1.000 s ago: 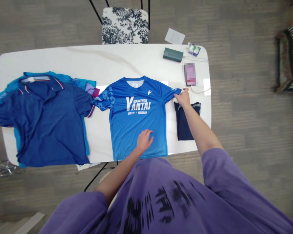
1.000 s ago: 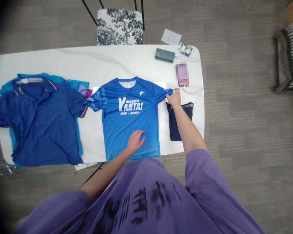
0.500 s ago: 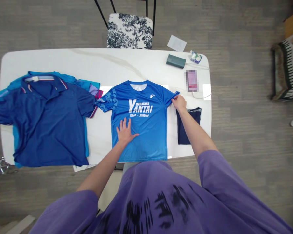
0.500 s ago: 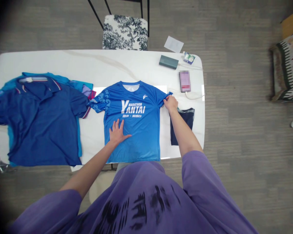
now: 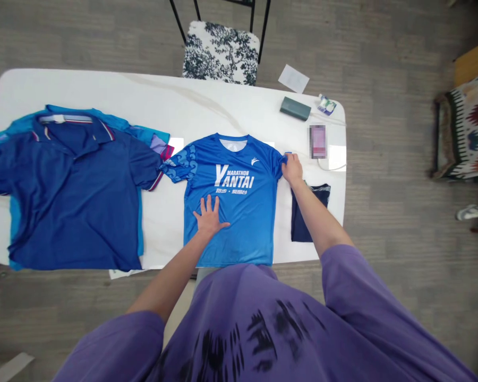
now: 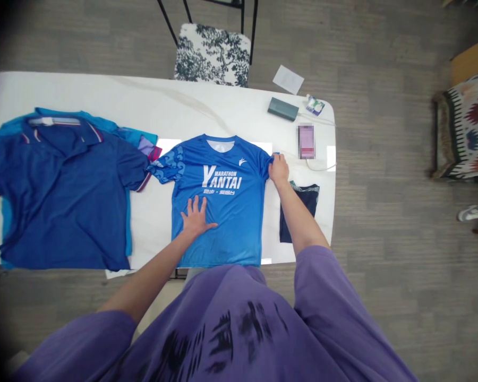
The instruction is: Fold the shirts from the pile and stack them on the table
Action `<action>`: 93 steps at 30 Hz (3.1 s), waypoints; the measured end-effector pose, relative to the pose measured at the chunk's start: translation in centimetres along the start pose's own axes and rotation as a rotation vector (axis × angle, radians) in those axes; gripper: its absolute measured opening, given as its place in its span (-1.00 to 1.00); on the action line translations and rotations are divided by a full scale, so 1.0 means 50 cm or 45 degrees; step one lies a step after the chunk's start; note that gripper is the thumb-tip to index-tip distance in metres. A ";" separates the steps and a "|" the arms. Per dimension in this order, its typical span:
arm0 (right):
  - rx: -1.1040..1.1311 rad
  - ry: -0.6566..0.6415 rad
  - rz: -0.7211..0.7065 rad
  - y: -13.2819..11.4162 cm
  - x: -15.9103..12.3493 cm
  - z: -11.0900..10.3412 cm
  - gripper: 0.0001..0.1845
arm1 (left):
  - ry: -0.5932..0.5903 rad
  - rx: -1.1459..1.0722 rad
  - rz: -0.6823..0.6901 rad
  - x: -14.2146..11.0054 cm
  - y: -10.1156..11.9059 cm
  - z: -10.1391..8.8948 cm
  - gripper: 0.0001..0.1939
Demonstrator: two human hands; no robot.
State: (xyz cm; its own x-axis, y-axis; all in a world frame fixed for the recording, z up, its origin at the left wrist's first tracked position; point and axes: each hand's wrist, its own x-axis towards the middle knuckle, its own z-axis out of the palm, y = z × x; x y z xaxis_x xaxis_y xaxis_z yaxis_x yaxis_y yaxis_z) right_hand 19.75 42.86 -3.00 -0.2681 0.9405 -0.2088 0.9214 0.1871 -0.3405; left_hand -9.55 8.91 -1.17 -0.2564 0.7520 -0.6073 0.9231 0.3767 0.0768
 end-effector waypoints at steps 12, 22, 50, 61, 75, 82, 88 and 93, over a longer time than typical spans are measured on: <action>0.153 -0.059 0.453 0.069 0.009 0.002 -0.73 | -0.041 0.016 -0.023 0.009 0.004 -0.004 0.47; -0.068 0.007 0.259 0.059 -0.090 -0.023 -0.37 | -0.036 0.038 -0.018 0.015 0.002 0.004 0.50; -0.281 -0.199 -0.217 -0.010 -0.060 0.072 0.30 | 0.304 -0.108 -0.034 0.392 -0.242 -0.199 0.52; -0.265 -0.101 -0.136 -0.056 -0.284 0.079 -0.12 | 0.377 -0.307 0.389 0.015 -0.147 -0.023 0.05; -0.340 -0.056 -0.167 0.011 -0.226 0.036 -0.09 | 0.283 -0.170 0.342 -0.147 -0.148 0.119 0.16; -0.455 -0.279 -0.211 0.036 -0.214 0.032 0.45 | 0.261 -0.106 0.381 -0.194 -0.154 0.141 0.36; -0.256 -0.203 -0.493 -0.064 -0.400 0.056 0.24 | 0.336 -0.131 0.368 -0.258 -0.163 0.172 0.25; -0.169 -0.416 -0.572 -0.098 -0.663 0.151 0.35 | 0.299 -0.121 0.366 -0.322 -0.202 0.229 0.16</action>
State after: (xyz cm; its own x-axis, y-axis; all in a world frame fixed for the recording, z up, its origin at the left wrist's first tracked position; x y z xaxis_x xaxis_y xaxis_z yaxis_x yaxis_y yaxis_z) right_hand 21.98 8.64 -1.32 -0.6952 0.6276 -0.3504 0.7187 0.6022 -0.3475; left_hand -11.48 -13.20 -1.24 -0.0599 0.9334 -0.3537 0.9391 0.1728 0.2970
